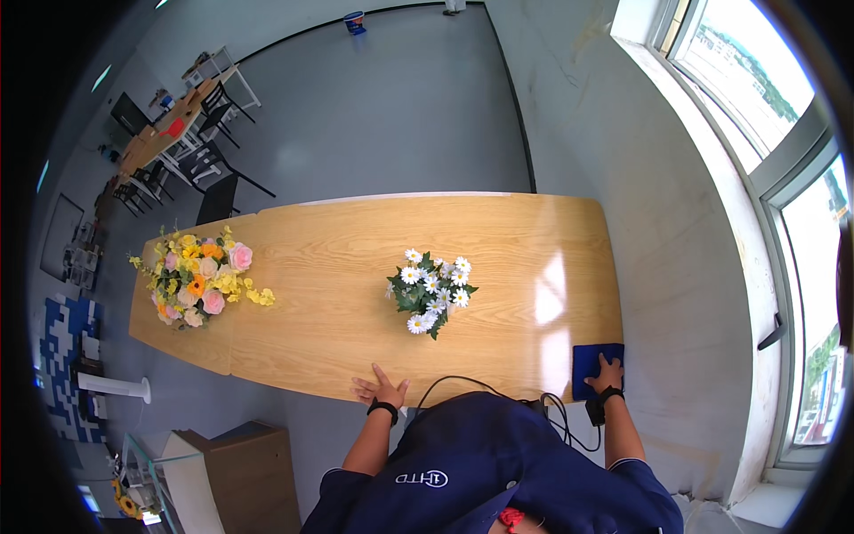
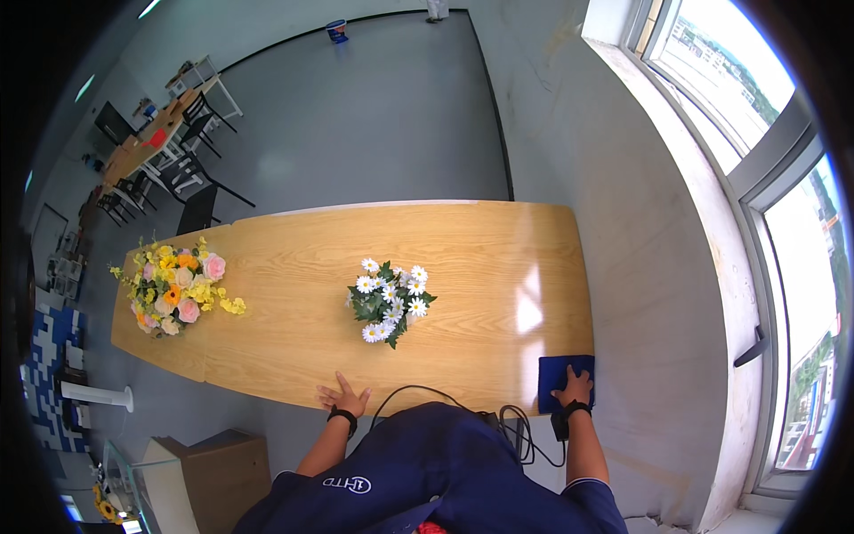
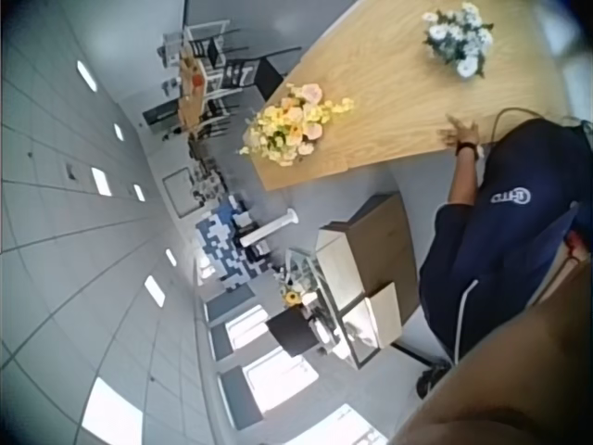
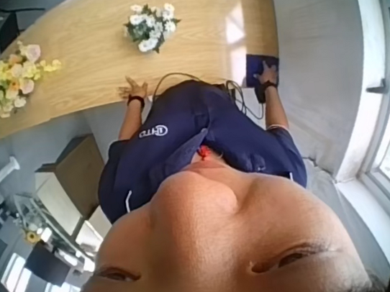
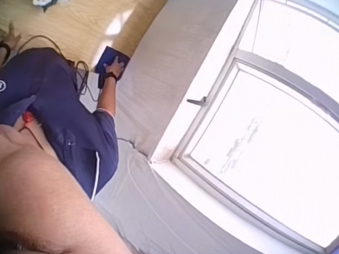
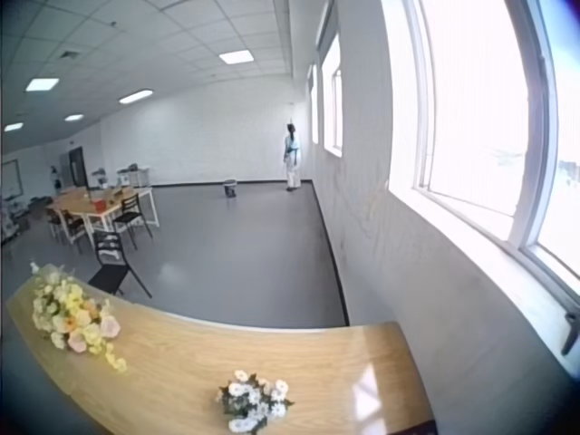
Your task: Wiping down a long wooden table with a blue cloth.
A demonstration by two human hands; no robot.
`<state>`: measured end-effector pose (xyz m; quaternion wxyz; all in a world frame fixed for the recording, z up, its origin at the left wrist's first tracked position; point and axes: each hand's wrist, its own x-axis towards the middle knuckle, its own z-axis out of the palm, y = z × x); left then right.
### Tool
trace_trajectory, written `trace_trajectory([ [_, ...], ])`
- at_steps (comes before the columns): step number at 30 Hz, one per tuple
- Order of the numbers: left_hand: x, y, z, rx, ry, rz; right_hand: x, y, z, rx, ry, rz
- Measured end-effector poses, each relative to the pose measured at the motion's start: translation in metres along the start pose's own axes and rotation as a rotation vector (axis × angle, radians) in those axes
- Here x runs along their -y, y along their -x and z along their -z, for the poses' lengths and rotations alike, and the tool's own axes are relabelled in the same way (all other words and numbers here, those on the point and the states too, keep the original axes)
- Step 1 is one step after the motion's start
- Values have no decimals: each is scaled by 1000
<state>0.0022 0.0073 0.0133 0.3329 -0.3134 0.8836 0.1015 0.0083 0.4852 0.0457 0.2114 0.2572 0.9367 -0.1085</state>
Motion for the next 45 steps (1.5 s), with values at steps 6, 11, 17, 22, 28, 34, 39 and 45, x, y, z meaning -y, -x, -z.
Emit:
trace_trajectory([
  [6, 6, -9, -5, 1, 23, -7, 2, -2, -1, -26, -12, 16],
  [11, 3, -5, -4, -17, 23, -4, 2, 0, -2, -40, -6, 24],
  [17, 2, -6, -8, -5, 10, -2, 0, -1, -2, -13, 37, -16],
  [22, 5, -4, -5, -8, 10, -8, -2, -3, -6, -8, 33, 0],
  [28, 4, -5, -4, -12, 19, -7, -1, -2, -4, 4, 7, 12],
  [34, 3, -3, -3, 7, 22, 1, -1, 0, -4, -8, 9, 13],
  [39, 2, -1, -2, 9, 6, 2, -1, 0, -4, -7, 10, 5],
  [45, 1, 1, 1, 0, -7, -3, -1, -1, -6, -17, 6, 9],
])
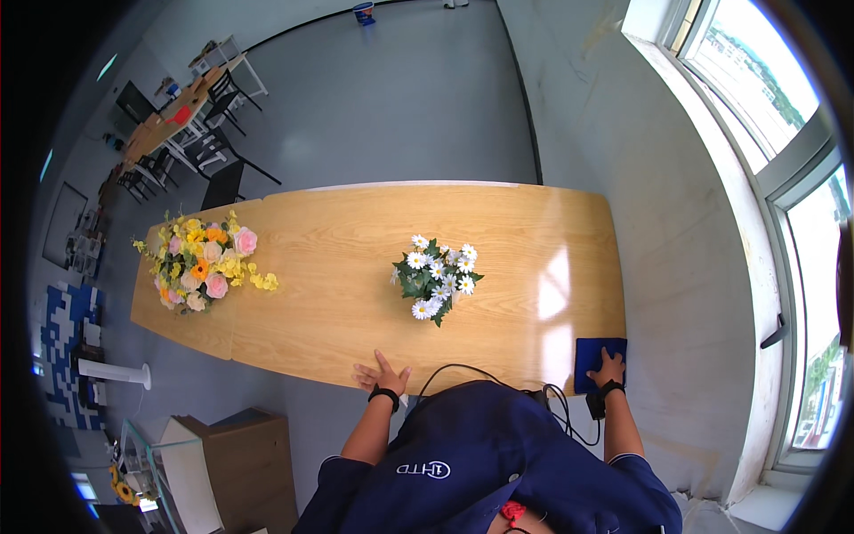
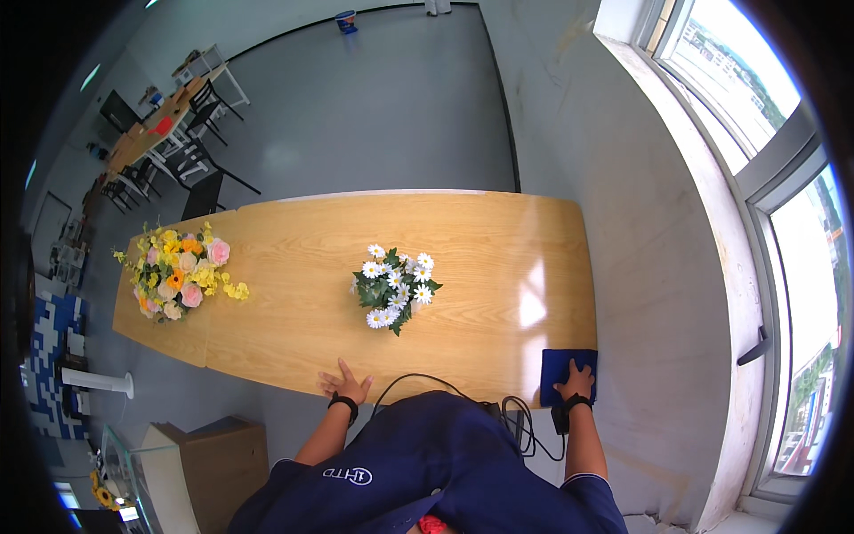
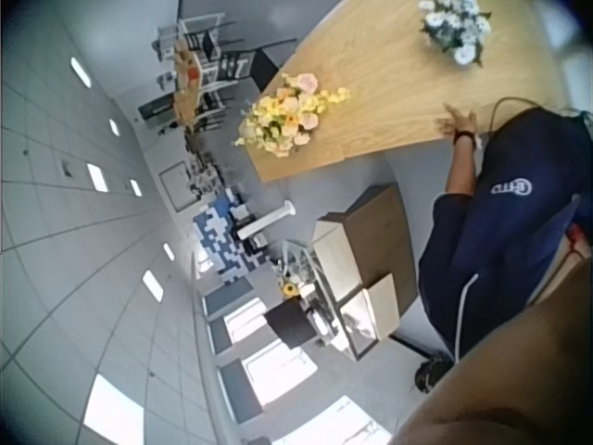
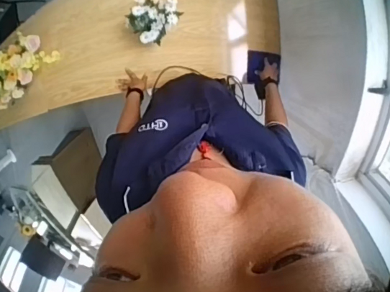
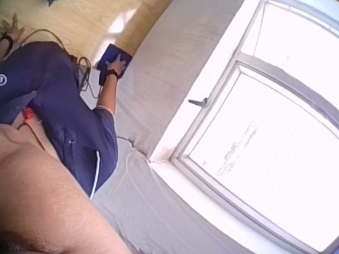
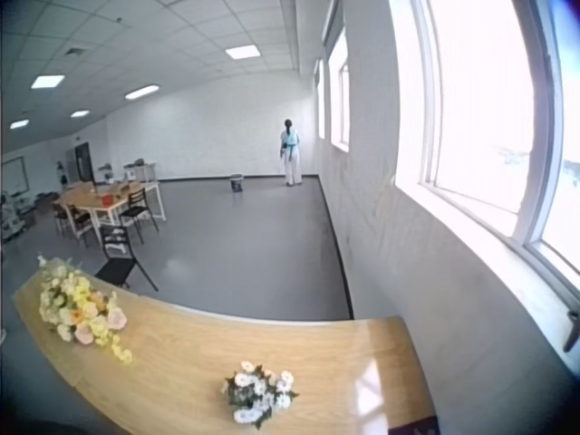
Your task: Wiping down a long wooden table with a blue cloth.
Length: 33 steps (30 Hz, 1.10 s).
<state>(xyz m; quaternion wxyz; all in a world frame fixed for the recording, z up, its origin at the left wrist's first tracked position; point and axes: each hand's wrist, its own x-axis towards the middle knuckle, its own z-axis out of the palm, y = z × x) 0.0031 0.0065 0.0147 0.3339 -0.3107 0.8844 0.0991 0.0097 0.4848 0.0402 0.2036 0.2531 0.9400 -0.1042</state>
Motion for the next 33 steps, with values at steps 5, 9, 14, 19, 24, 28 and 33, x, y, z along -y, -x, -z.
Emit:
trace_trajectory([
  [5, 2, -2, -4, -21, 31, -1, 3, 1, 2, -13, 38, -6],
  [9, 3, -5, -6, -19, 49, -7, 5, 3, 7, -2, 47, -10],
  [14, 1, -1, -2, -23, 13, -3, 3, 2, 5, 0, 25, -18],
  [19, 1, -2, -2, -18, 14, -2, 4, 3, 6, -7, 24, -17],
  [24, 1, -2, -2, -12, 13, -1, 4, 3, 6, -12, 22, -15],
  [28, 0, -2, -2, 5, 0, 11, 2, 4, 5, -13, 23, -15],
  [33, 1, -2, -4, 2, -3, 7, 3, 6, 7, -17, 22, -7],
])
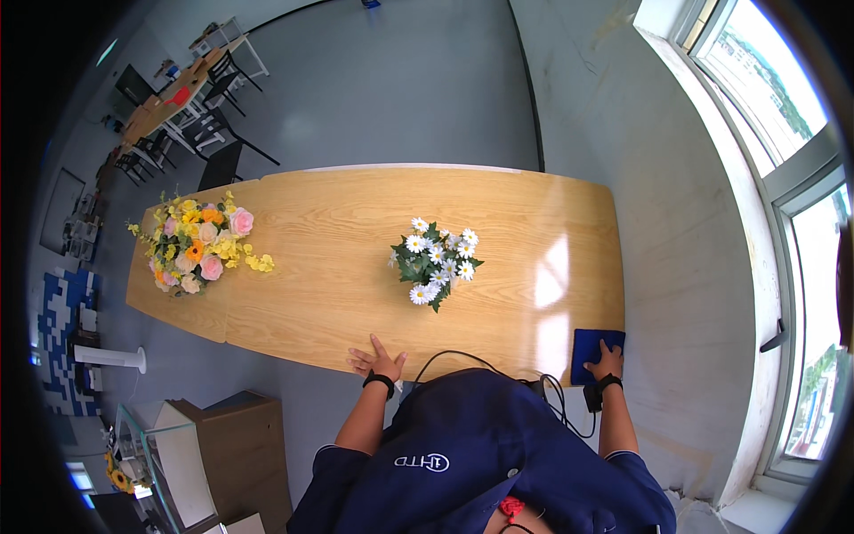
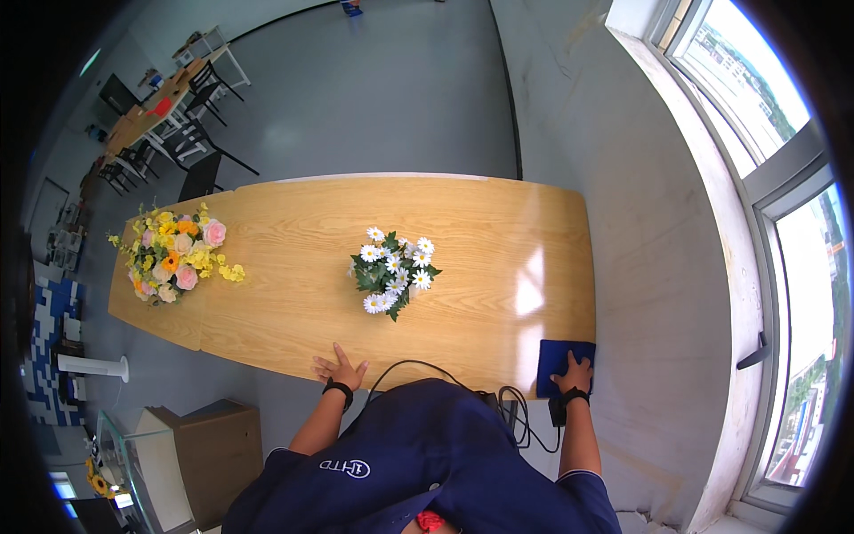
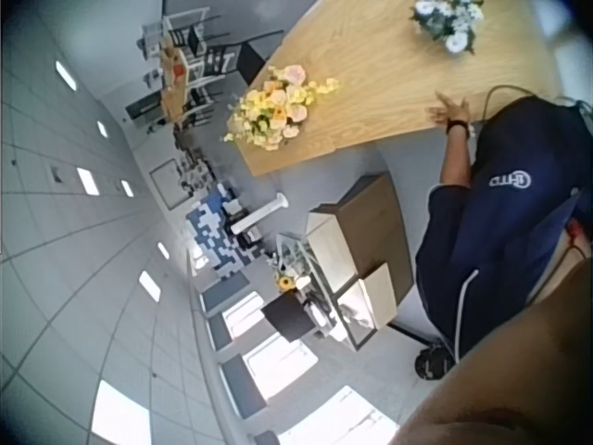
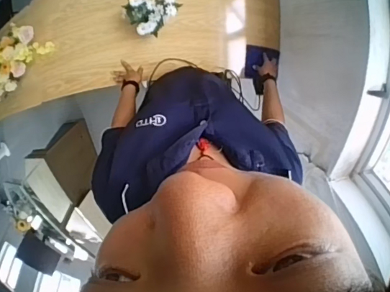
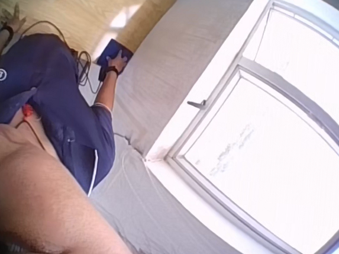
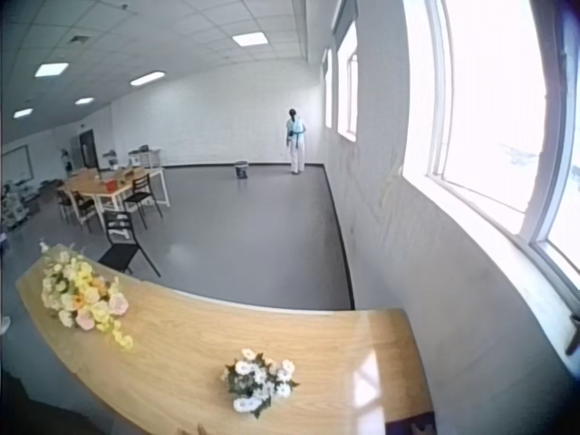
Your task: Wiping down a long wooden table with a blue cloth.
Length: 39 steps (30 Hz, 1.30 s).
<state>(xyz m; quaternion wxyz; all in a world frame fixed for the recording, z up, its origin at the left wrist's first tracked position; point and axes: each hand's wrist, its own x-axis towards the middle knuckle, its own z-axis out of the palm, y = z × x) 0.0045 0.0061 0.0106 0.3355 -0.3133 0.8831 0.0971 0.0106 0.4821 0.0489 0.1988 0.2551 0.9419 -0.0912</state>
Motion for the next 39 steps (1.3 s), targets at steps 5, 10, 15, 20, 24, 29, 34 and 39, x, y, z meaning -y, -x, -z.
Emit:
trace_trajectory([
  [5, 0, -2, 2, -13, 13, -13, -1, -4, -1, -12, -13, 33],
  [10, -6, -4, 10, 35, -15, 18, 1, -4, 0, -13, 0, 11],
  [15, -4, -5, 6, 39, -12, 34, -3, 2, 1, 3, 8, 0],
  [20, -2, -5, 4, 88, -5, 35, -7, -2, -5, -3, -13, 26],
  [24, -5, -2, 8, 116, -79, 50, -6, -5, -5, -12, -4, 41],
  [29, -3, -8, 7, 88, -15, 16, -3, -10, -7, 3, 35, 42],
  [34, -2, -6, 20, 154, -92, -20, -7, -11, -14, 10, 113, 65],
  [39, 31, -15, 39, 252, -151, -250, -1, -11, -15, 31, 145, 90],
])
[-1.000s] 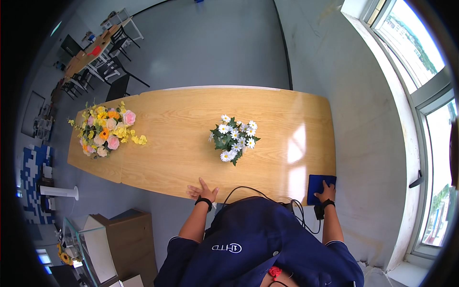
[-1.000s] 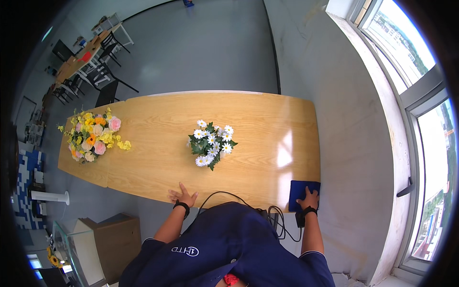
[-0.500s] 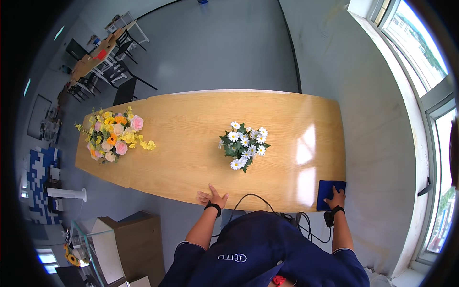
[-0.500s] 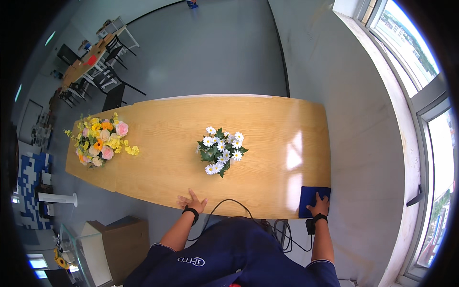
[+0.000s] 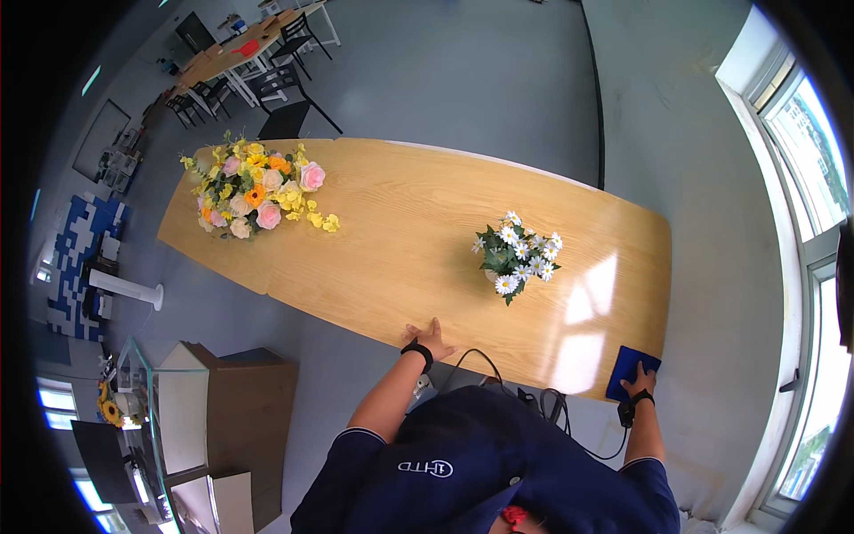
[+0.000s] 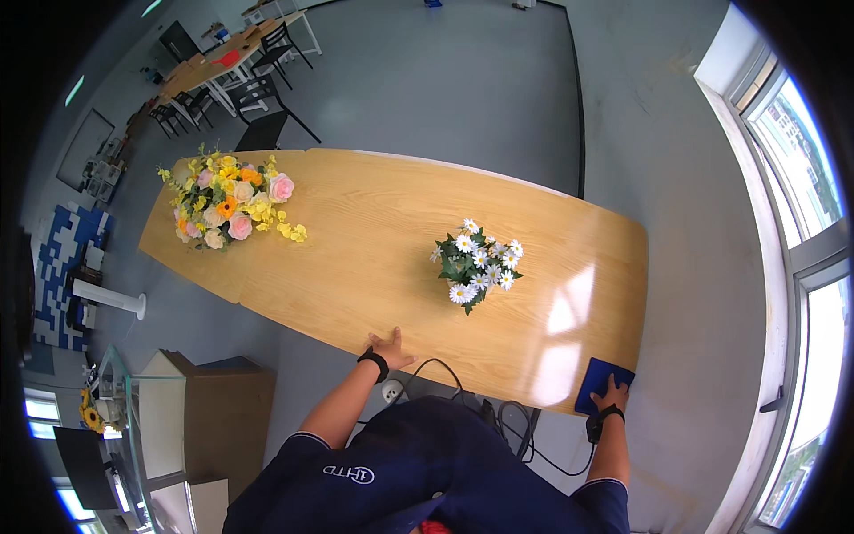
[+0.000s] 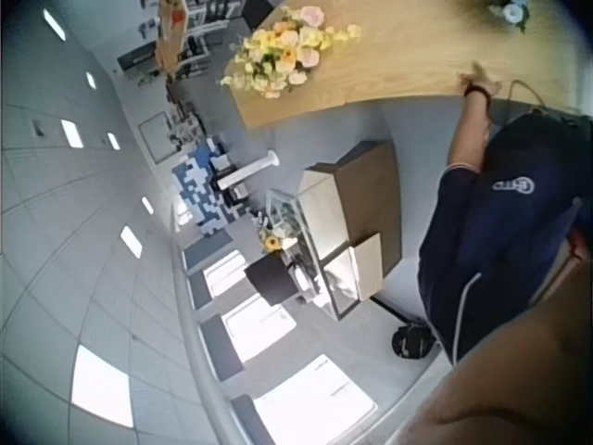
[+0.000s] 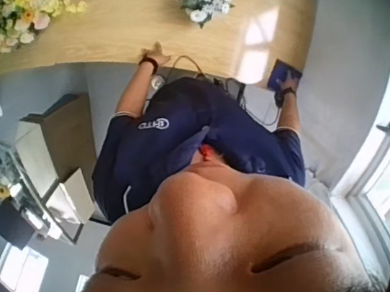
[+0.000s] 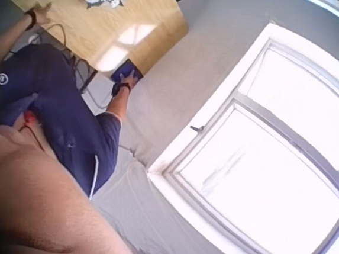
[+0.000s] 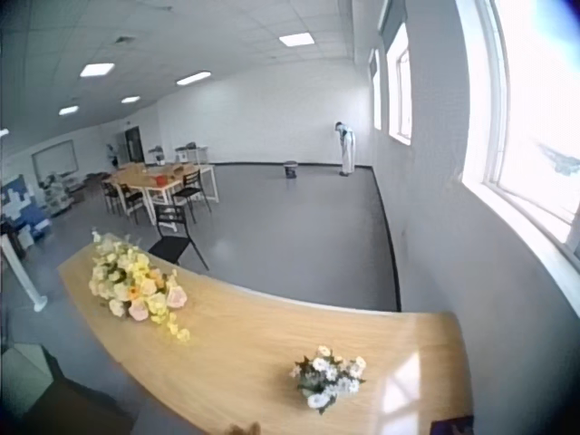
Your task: Wiping down a long wooden table with a blue cloth.
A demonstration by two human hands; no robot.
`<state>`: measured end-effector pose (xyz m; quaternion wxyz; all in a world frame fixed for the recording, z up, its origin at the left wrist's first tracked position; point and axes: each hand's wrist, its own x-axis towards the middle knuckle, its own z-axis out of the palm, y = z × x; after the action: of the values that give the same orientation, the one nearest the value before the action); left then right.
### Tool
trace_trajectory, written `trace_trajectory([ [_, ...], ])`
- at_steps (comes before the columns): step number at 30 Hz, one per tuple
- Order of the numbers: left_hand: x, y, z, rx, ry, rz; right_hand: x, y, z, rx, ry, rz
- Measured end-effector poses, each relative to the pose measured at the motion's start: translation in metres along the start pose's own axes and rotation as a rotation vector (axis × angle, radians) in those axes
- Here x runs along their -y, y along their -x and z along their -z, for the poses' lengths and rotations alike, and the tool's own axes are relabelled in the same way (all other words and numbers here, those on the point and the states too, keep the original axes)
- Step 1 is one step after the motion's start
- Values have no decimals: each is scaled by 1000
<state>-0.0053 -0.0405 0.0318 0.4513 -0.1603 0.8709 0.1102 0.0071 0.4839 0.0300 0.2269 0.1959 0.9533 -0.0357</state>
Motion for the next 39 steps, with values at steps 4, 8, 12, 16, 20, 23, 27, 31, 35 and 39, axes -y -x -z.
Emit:
trace_trajectory([
  [4, 44, 14, 0, -140, 35, -318, 14, 5, 4, 30, 38, -59],
  [8, 120, 13, -42, -407, 580, -438, 20, 9, 4, 22, 47, -90],
  [12, 200, 9, -109, -491, 834, 19, 34, 13, 6, 43, 60, -100],
  [16, 256, 21, -158, -181, 1348, 524, 39, 8, -6, 3, 47, -83],
  [20, 268, 37, -170, -170, 1505, 565, 53, 8, -10, 3, 88, -81],
  [23, 272, 32, -178, -143, 1568, 431, 74, 6, -10, 35, 115, -112],
  [27, 265, 9, -186, -437, 903, 74, 89, 8, -15, 71, 118, -155],
  [31, 265, 17, -167, -461, 860, -124, 118, 12, -22, 57, 142, -129],
  [35, 281, 20, -156, -262, 616, -167, 158, 24, -25, 21, 156, -55],
  [39, 306, 18, -170, -232, 731, -47, 209, 40, -30, -8, 191, 40],
])
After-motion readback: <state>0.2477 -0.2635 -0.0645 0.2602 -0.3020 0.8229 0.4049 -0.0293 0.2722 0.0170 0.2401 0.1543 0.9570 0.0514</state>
